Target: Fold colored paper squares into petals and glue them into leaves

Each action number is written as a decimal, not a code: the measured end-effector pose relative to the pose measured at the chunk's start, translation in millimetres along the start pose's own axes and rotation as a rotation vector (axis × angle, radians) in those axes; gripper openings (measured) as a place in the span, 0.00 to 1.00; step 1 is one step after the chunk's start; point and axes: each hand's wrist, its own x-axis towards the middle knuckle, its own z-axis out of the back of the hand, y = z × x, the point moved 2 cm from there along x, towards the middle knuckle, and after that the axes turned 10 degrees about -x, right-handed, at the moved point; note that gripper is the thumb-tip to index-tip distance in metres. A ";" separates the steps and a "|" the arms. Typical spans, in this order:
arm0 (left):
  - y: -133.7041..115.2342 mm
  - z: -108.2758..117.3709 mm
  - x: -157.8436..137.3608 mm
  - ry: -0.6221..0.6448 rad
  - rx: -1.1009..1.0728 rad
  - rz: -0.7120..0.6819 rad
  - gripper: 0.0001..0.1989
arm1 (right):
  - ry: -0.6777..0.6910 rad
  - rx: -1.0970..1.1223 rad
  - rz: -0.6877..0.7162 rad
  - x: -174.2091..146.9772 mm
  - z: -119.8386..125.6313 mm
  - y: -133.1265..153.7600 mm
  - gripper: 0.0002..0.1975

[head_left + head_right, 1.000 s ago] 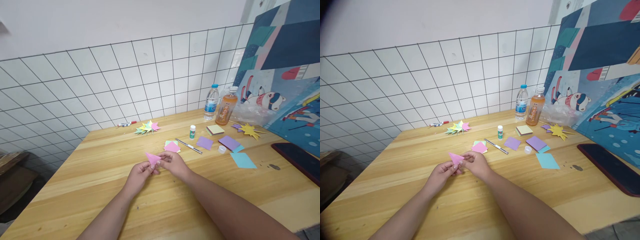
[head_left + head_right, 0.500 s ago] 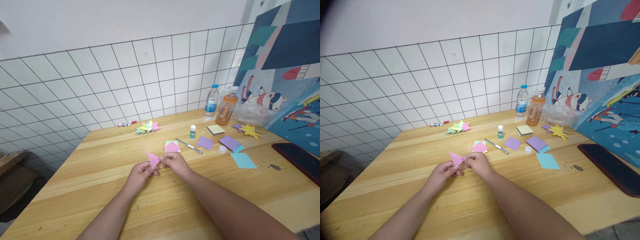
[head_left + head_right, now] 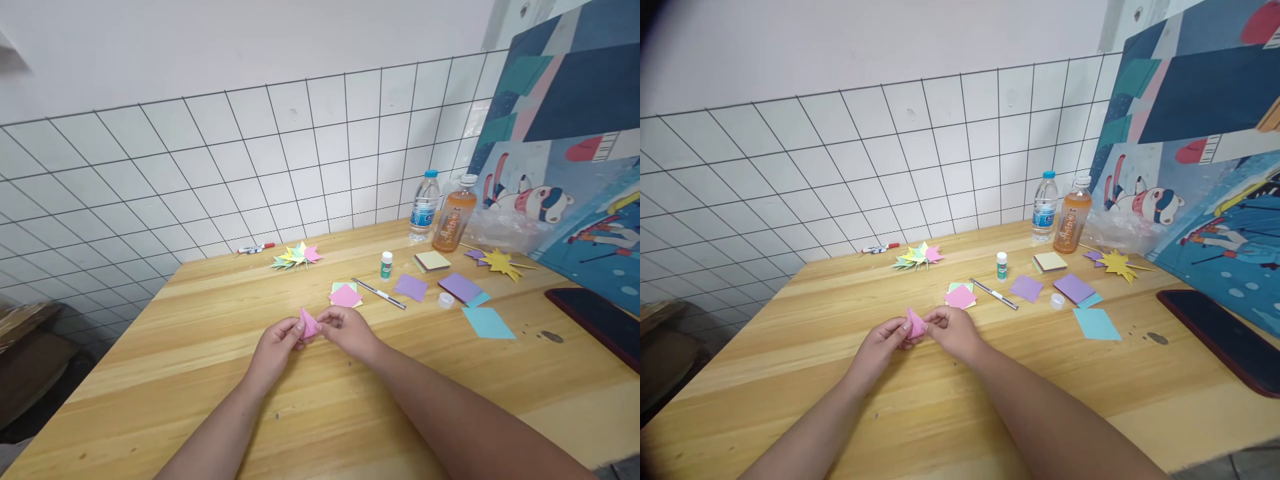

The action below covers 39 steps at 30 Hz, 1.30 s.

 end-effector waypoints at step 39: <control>8.4 -7.7 1.2 -0.048 0.008 -0.087 0.09 | 0.017 -0.557 0.344 -12.2 1.6 24.6 0.13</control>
